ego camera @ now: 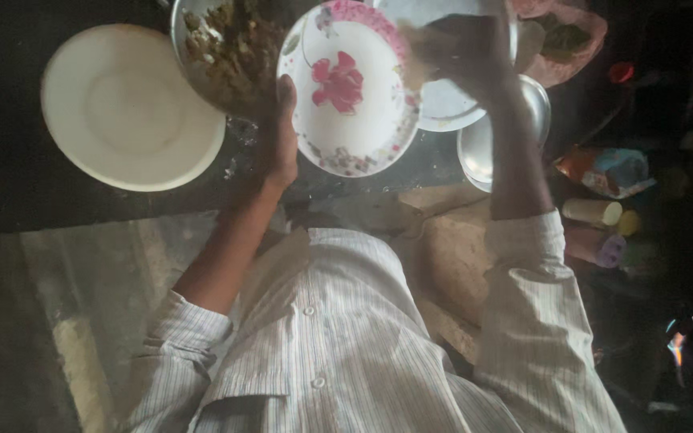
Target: The person folds triangular pastry wrappers, fills them with a cooked mixture from a pot, and seals the edges to form samosas. The finished samosas are placed on a plate. The person also briefly wipes the work surface with a cloth.
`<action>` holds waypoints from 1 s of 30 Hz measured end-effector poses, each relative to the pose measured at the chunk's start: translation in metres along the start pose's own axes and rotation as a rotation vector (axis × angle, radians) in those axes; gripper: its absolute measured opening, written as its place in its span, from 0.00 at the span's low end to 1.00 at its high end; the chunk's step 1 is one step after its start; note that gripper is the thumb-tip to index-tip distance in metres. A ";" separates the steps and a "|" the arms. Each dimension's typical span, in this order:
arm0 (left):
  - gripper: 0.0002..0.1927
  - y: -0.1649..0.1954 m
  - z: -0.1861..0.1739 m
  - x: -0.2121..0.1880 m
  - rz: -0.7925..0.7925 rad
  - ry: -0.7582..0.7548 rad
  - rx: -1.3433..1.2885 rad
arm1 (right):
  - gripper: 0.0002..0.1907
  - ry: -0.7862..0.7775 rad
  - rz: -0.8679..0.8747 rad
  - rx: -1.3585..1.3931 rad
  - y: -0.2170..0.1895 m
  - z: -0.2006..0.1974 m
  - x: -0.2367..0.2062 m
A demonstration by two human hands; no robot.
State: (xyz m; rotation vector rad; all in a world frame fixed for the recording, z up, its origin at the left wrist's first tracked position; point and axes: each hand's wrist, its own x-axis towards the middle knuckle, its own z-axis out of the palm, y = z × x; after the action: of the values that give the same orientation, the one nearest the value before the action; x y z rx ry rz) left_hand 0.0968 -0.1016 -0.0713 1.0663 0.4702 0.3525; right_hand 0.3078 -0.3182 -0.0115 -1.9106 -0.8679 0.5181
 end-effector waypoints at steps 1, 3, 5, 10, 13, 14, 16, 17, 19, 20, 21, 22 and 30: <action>0.37 0.000 0.000 -0.004 0.051 0.007 0.028 | 0.19 -0.004 0.012 -0.187 -0.004 0.011 0.004; 0.36 0.001 -0.003 -0.010 0.025 0.009 -0.003 | 0.17 -0.016 0.034 -0.560 -0.013 0.034 0.011; 0.36 0.001 -0.007 -0.018 0.049 0.014 -0.025 | 0.16 0.020 -0.144 -0.711 -0.024 0.057 0.016; 0.35 0.005 -0.033 -0.030 -0.037 0.071 -0.118 | 0.24 -0.018 -0.197 -0.600 -0.054 0.084 0.021; 0.35 0.006 -0.047 -0.037 0.045 0.067 -0.233 | 0.24 -0.032 -0.018 -0.504 -0.063 0.089 0.021; 0.35 0.007 -0.051 -0.038 0.059 0.079 -0.236 | 0.22 -0.044 0.120 -0.433 -0.064 0.090 0.022; 0.35 0.012 -0.061 -0.042 0.078 0.103 -0.241 | 0.16 -0.075 0.173 -0.319 -0.062 0.092 0.022; 0.35 0.014 -0.067 -0.045 0.069 0.094 -0.258 | 0.12 -0.097 0.089 -0.278 -0.061 0.093 0.022; 0.35 0.021 -0.080 -0.049 0.056 0.071 -0.294 | 0.09 -0.106 0.065 -0.199 -0.059 0.099 0.022; 0.35 0.023 -0.087 -0.051 0.076 0.060 -0.289 | 0.10 -0.089 0.125 -0.162 -0.058 0.103 0.021; 0.35 0.025 -0.094 -0.055 0.095 0.048 -0.283 | 0.11 -0.073 0.186 -0.123 -0.060 0.107 0.020; 0.34 0.028 -0.102 -0.058 0.112 0.038 -0.276 | 0.10 -0.078 0.171 -0.011 -0.063 0.111 0.017; 0.33 0.052 -0.160 -0.080 0.123 0.069 -0.236 | 0.11 -0.033 0.138 0.304 -0.139 0.141 -0.014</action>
State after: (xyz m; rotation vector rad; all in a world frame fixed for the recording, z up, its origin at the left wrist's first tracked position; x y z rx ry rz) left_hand -0.0576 0.0015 -0.0735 0.8575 0.4139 0.5412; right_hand 0.1561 -0.2036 0.0456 -1.6932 -0.6393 0.7238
